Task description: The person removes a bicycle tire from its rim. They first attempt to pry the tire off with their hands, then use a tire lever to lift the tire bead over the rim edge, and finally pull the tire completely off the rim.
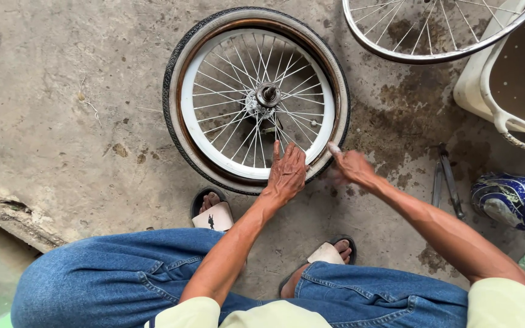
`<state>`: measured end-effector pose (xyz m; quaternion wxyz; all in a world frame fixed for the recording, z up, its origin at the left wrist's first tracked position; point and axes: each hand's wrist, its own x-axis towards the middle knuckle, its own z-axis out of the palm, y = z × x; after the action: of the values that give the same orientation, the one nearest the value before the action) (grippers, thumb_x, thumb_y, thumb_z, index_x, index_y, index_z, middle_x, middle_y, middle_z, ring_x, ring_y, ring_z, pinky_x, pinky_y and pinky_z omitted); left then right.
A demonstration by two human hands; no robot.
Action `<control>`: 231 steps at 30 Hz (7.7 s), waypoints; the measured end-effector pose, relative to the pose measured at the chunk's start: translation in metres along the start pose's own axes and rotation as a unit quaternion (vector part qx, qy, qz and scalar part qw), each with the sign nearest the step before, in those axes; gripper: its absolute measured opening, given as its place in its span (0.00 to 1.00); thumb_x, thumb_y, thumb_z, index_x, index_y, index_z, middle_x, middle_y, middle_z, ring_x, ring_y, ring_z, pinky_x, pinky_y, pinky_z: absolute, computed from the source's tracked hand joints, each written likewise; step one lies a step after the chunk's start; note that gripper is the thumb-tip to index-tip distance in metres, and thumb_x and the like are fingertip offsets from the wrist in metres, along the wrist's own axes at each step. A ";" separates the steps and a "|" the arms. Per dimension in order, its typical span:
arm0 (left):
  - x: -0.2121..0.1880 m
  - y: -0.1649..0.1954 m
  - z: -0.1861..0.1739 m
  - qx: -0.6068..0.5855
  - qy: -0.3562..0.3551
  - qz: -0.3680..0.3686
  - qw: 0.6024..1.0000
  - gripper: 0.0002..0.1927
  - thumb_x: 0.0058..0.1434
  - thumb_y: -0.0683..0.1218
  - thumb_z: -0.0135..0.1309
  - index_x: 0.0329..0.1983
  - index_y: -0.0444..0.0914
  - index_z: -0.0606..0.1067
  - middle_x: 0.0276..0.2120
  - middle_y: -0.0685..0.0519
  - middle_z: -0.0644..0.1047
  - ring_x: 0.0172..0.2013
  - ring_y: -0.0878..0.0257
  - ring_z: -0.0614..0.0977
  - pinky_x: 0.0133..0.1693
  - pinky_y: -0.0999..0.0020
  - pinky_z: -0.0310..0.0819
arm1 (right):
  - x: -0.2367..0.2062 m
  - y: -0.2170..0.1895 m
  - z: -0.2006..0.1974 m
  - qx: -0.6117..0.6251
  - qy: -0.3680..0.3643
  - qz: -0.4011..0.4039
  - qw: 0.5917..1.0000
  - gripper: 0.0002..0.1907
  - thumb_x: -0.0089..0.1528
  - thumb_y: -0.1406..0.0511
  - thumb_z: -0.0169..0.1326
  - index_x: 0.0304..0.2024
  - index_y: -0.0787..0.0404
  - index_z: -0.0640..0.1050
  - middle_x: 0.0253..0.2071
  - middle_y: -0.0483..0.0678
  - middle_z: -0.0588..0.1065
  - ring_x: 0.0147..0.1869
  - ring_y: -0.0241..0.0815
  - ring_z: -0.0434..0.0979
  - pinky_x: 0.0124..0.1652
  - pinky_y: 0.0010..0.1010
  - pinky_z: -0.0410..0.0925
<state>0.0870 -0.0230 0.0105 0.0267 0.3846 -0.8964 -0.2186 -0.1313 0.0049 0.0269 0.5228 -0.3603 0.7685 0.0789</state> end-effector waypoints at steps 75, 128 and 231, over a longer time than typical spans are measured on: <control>0.076 -0.020 0.024 -0.088 -0.130 -0.062 0.986 0.08 0.49 0.43 0.62 0.22 0.34 0.77 0.29 0.41 0.78 0.37 0.46 0.81 0.58 0.40 0.59 | 0.056 0.017 -0.008 -0.451 0.175 -0.476 0.734 0.48 0.56 0.44 0.57 0.73 0.53 0.58 0.72 0.54 0.61 0.78 0.49 0.53 0.70 0.67 0.33; 0.085 -0.029 -0.002 -0.096 -0.164 -0.033 0.981 0.07 0.55 0.40 0.59 0.27 0.29 0.76 0.26 0.36 0.78 0.29 0.47 0.83 0.37 0.56 0.80 | 0.038 0.021 -0.008 -0.280 0.285 -0.639 0.657 0.15 0.53 0.65 0.59 0.44 0.53 0.75 0.42 0.47 0.71 0.55 0.46 0.72 0.64 0.60 0.56; 0.079 -0.036 -0.008 -0.057 -0.169 -0.029 0.983 0.05 0.55 0.41 0.56 0.26 0.33 0.77 0.24 0.38 0.79 0.28 0.50 0.83 0.38 0.56 0.78 | -0.002 0.013 -0.009 -0.307 0.213 -0.603 0.705 0.27 0.55 0.62 0.63 0.58 0.52 0.77 0.38 0.46 0.71 0.49 0.45 0.70 0.53 0.47 0.59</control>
<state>0.0578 -0.1027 -0.0068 -0.1099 0.3660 -0.8622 -0.3324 -0.1460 0.0108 0.0294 0.1418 -0.8948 0.4111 -0.1007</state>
